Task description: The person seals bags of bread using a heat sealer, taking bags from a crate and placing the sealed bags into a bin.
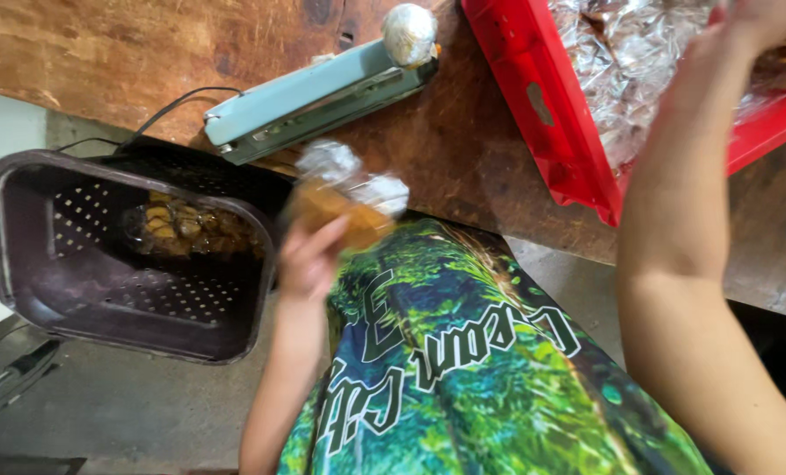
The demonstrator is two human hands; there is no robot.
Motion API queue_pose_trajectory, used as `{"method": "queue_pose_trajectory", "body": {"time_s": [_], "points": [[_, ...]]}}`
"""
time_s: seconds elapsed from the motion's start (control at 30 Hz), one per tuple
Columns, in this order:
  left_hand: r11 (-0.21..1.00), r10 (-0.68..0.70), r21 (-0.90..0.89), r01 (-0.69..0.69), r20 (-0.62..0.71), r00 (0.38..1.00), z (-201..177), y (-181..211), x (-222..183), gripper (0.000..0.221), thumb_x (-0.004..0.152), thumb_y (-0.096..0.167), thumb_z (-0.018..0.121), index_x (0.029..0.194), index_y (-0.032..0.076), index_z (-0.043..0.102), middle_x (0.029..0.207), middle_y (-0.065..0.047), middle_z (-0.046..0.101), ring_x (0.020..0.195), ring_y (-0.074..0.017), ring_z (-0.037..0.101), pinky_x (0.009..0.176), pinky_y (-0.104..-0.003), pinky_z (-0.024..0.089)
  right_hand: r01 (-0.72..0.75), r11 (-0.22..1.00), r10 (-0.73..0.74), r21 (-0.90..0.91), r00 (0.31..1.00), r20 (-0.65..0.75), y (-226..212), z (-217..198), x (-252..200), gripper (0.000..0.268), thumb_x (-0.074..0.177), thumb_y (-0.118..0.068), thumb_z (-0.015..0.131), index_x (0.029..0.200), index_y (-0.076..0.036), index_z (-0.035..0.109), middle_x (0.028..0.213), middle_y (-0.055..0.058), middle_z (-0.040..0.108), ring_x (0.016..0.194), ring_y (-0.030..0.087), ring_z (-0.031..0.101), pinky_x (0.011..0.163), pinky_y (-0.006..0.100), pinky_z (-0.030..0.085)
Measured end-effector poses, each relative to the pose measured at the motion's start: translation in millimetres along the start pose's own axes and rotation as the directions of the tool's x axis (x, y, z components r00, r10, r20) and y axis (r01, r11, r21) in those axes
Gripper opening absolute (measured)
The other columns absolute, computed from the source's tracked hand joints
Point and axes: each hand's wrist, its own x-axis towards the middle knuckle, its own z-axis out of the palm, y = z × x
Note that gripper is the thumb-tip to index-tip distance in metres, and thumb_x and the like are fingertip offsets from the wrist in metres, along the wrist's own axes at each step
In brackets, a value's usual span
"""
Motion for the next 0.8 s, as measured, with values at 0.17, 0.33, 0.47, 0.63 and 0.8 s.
{"method": "queue_pose_trajectory", "body": {"time_s": [0.17, 0.33, 0.47, 0.63, 0.8], "points": [[0.884, 0.254, -0.252, -0.394, -0.449, 0.857, -121, 3, -60, 0.047, 0.106, 0.02, 0.076, 0.145, 0.007, 0.052, 0.12, -0.008, 0.063, 0.092, -0.0125, 0.057, 0.075, -0.025, 0.048, -0.245, 0.969, 0.239, -0.031, 0.903, 0.357, 93, -9, 22, 0.013, 0.099, -0.007, 0.065, 0.091, 0.001, 0.071, 0.085, 0.011, 0.071, 0.076, 0.02, 0.069, 0.072, 0.037, 0.055], [0.9, 0.295, -0.088, -0.427, -0.599, 0.745, -99, 0, -47, 0.052, 0.109, 0.043, 0.063, 0.132, -0.003, 0.052, 0.103, -0.01, 0.062, 0.084, -0.0167, 0.057, 0.07, -0.026, 0.047, -0.319, 0.923, 0.151, 0.215, 0.814, 0.561, 62, -40, 12, 0.012, 0.097, -0.003, 0.061, 0.09, 0.002, 0.069, 0.087, 0.013, 0.071, 0.078, 0.02, 0.07, 0.076, 0.036, 0.057], [0.987, 0.162, 0.036, -0.158, -0.144, 0.976, 5, -7, 11, 0.048, 0.102, 0.04, 0.049, 0.13, 0.001, 0.056, 0.11, -0.016, 0.07, 0.091, -0.0273, 0.069, 0.081, -0.039, 0.058, -0.316, 0.798, -0.075, 0.512, 0.792, 0.606, -22, -110, -27, 0.013, 0.096, 0.0, 0.057, 0.089, 0.004, 0.067, 0.089, 0.015, 0.071, 0.08, 0.021, 0.071, 0.079, 0.036, 0.058], [0.985, -0.166, 0.106, 0.133, 0.432, 0.886, 114, -27, 64, 0.055, 0.1, 0.029, 0.069, 0.146, 0.007, 0.049, 0.146, -0.012, 0.06, 0.136, -0.0248, 0.058, 0.11, -0.042, 0.052, -0.346, 0.511, -0.452, 0.787, 0.671, 0.588, -149, -201, -98, 0.014, 0.094, 0.004, 0.053, 0.088, 0.005, 0.066, 0.092, 0.017, 0.071, 0.082, 0.022, 0.072, 0.082, 0.035, 0.059], [0.959, -0.25, 0.017, 0.281, 0.514, 0.821, 113, -41, 101, 0.063, 0.09, 0.022, 0.08, 0.145, 0.022, 0.05, 0.135, -0.002, 0.062, 0.125, -0.0193, 0.061, 0.097, -0.042, 0.055, -0.548, 0.472, -0.409, 0.691, 0.558, 0.722, -219, -167, -162, 0.009, 0.098, 0.003, 0.06, 0.091, 0.001, 0.064, 0.092, 0.015, 0.074, 0.08, 0.021, 0.073, 0.077, 0.035, 0.062]]}}
